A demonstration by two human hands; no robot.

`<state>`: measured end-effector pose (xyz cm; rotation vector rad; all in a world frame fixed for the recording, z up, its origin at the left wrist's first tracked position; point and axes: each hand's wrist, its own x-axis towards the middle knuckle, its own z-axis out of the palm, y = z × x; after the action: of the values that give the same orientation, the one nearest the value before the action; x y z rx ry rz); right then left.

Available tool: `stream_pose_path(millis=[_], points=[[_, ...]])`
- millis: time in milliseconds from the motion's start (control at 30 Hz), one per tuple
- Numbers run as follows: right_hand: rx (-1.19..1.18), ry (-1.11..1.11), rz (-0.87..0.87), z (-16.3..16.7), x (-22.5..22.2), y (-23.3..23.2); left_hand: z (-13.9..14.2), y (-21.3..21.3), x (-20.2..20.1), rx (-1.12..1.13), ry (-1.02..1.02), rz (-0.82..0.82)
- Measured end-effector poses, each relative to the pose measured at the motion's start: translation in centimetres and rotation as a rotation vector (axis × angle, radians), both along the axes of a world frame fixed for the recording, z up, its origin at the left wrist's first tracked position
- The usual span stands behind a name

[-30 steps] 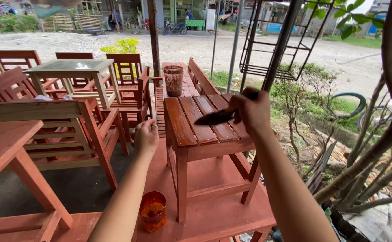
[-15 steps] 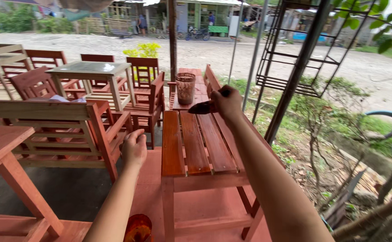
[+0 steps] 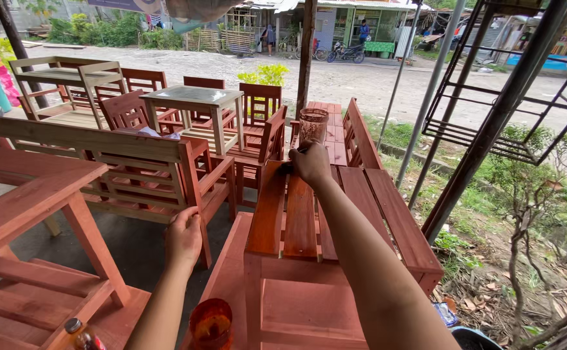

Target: The person applies reddish-brown wood stain with a brush to a small slatted wooden table, coating the tabletop, edges, and legs. They dip the brush into a stain container held in their other hand and continue brushing the table surfaces.

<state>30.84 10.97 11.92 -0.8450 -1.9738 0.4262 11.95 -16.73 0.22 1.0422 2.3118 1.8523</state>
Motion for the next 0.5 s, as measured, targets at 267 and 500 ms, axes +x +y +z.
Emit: stream_pose_path(millis=[267, 500], points=[[-0.185, 0.011, 0.001, 3.4, 5.5, -14.8, -0.1, -0.4, 1.8, 0.035, 0.032, -0.088], [-0.202, 0.111, 0.013, 3.9, 10.3, -25.2, -0.4, -1.8, 3.3, 0.048, 0.173, -0.173]])
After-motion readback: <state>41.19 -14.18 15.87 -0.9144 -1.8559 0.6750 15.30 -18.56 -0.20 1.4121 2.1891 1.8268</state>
